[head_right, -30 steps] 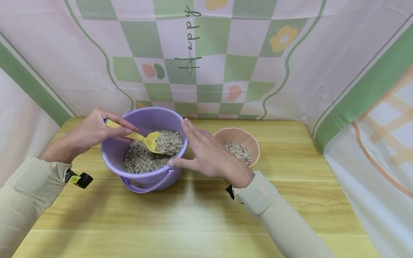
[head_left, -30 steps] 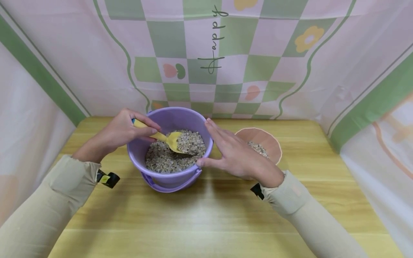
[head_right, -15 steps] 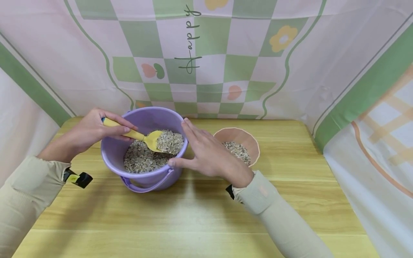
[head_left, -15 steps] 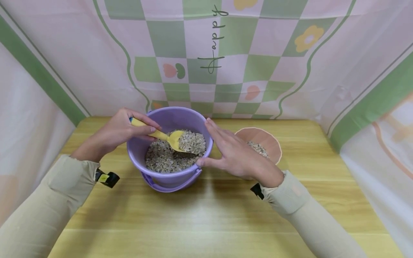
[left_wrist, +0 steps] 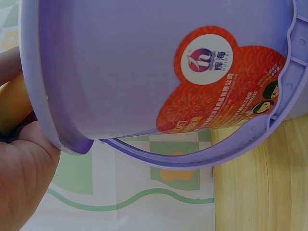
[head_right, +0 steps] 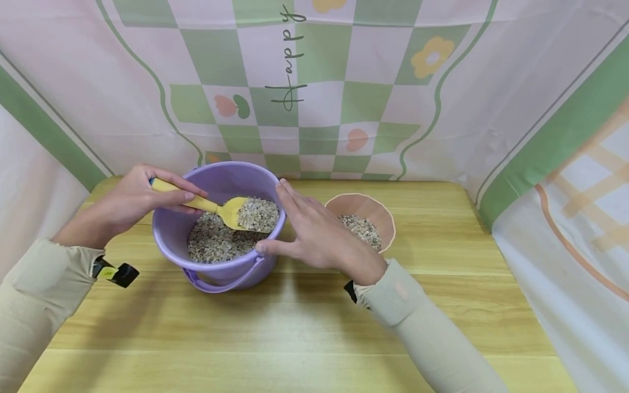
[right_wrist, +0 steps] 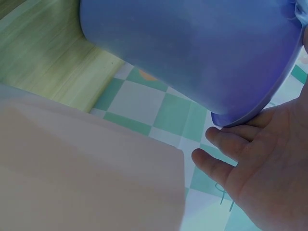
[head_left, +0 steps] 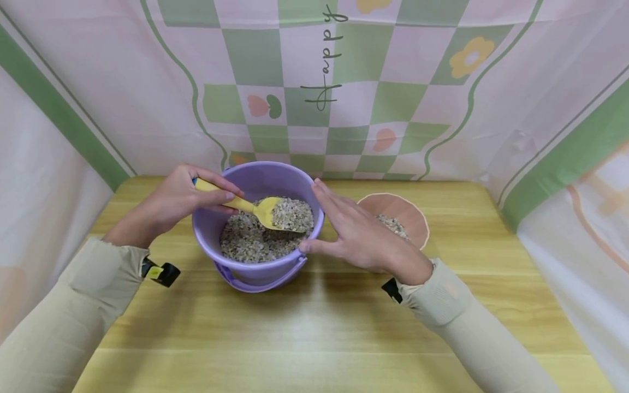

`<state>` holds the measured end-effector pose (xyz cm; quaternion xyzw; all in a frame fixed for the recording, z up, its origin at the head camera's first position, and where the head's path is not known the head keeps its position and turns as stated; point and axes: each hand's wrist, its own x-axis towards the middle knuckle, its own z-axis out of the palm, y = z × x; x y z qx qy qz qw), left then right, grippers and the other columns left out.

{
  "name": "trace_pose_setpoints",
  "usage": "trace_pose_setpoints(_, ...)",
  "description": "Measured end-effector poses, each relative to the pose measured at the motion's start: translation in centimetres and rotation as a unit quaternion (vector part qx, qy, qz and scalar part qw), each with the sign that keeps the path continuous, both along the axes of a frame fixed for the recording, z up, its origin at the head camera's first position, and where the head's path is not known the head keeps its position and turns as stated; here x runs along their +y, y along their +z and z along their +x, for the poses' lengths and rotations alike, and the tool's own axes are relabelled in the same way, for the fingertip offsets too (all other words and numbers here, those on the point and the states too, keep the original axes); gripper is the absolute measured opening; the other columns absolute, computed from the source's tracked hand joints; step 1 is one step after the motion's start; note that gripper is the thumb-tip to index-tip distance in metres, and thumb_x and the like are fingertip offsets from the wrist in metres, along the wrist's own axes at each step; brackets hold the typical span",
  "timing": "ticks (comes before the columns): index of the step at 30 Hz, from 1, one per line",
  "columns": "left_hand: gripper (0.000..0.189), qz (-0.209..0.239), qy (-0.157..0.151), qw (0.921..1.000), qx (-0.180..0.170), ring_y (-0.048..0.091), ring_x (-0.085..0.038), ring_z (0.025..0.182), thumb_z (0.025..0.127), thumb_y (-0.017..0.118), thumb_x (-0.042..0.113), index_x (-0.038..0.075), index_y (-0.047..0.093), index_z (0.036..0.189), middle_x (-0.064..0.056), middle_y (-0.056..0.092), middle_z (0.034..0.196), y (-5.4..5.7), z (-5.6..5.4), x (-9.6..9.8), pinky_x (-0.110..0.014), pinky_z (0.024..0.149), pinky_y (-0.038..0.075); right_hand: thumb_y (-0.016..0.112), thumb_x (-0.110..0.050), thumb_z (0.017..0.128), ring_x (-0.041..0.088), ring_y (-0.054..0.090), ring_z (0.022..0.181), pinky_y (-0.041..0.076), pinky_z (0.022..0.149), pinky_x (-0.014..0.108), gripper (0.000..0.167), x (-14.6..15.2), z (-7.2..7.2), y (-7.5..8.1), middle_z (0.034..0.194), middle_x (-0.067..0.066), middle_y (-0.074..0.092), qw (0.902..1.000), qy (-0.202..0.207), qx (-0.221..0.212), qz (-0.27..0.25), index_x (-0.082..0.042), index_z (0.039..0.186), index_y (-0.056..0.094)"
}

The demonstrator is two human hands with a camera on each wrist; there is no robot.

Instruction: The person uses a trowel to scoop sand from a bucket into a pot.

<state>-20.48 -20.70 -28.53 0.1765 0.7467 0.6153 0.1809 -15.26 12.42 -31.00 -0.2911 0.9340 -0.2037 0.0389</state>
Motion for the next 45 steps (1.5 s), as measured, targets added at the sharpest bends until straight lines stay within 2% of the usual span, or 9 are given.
trace_pose_setpoints(10, 0.022, 0.060, -0.012, 0.9980, -0.012, 0.072, -0.039, 0.091, 0.093, 0.069, 0.002, -0.014, 0.068, 0.108, -0.020, 0.072, 0.108, -0.1, 0.1, -0.4, -0.043, 0.087, 0.056, 0.048, -0.078, 0.087, 0.026, 0.015, 0.151, 0.021, 0.121, 0.050, 0.105, 0.0, 0.1, 0.1, 0.165, -0.006, -0.009, 1.0000, -0.003, -0.002, 0.000, -0.026, 0.159, -0.008)
trace_pose_setpoints(14, 0.022, 0.066, -0.012, 0.9975, -0.021, 0.071, -0.041, 0.093, 0.092, 0.069, 0.001, -0.013, 0.068, 0.110, -0.021, 0.071, 0.109, -0.1, 0.1, -0.6, -0.046, 0.088, 0.055, 0.048, -0.079, 0.086, 0.026, 0.015, 0.151, 0.021, 0.121, 0.050, 0.105, 0.0, 0.1, 0.2, 0.165, -0.006, -0.009, 1.0000, -0.006, -0.002, 0.001, -0.027, 0.159, -0.008)
trace_pose_setpoints(26, 0.024, 0.060, -0.003, 0.9979, -0.024, 0.073, -0.037, 0.089, 0.091, 0.071, 0.002, -0.011, 0.069, 0.111, -0.020, 0.072, 0.110, -0.3, 0.2, -0.8, -0.044, 0.087, 0.057, 0.049, -0.077, 0.087, 0.024, 0.012, 0.151, 0.019, 0.122, 0.050, 0.104, 0.0, 0.1, 0.1, 0.164, -0.006, -0.010, 1.0000, -0.001, -0.005, -0.002, -0.027, 0.159, -0.008)
trace_pose_setpoints(38, 0.022, 0.088, -0.001, 0.9960, -0.016, 0.070, -0.044, 0.093, 0.092, 0.070, 0.001, -0.012, 0.069, 0.109, -0.022, 0.071, 0.109, -0.1, 0.3, -1.2, -0.045, 0.089, 0.055, 0.048, -0.077, 0.087, 0.023, 0.013, 0.151, 0.020, 0.121, 0.050, 0.104, 0.0, 0.1, 0.1, 0.165, -0.008, -0.009, 0.9999, -0.001, -0.009, -0.006, -0.028, 0.159, -0.008)
trace_pose_setpoints(45, 0.021, 0.106, -0.006, 0.9942, -0.018, 0.072, -0.040, 0.092, 0.092, 0.068, -0.001, -0.013, 0.068, 0.109, -0.023, 0.071, 0.108, 0.1, 0.5, -1.3, -0.047, 0.088, 0.055, 0.048, -0.078, 0.087, 0.022, 0.012, 0.151, 0.021, 0.121, 0.049, 0.103, 0.0, 0.1, 0.1, 0.164, -0.011, -0.010, 0.9998, -0.007, -0.017, -0.007, -0.030, 0.158, -0.009)
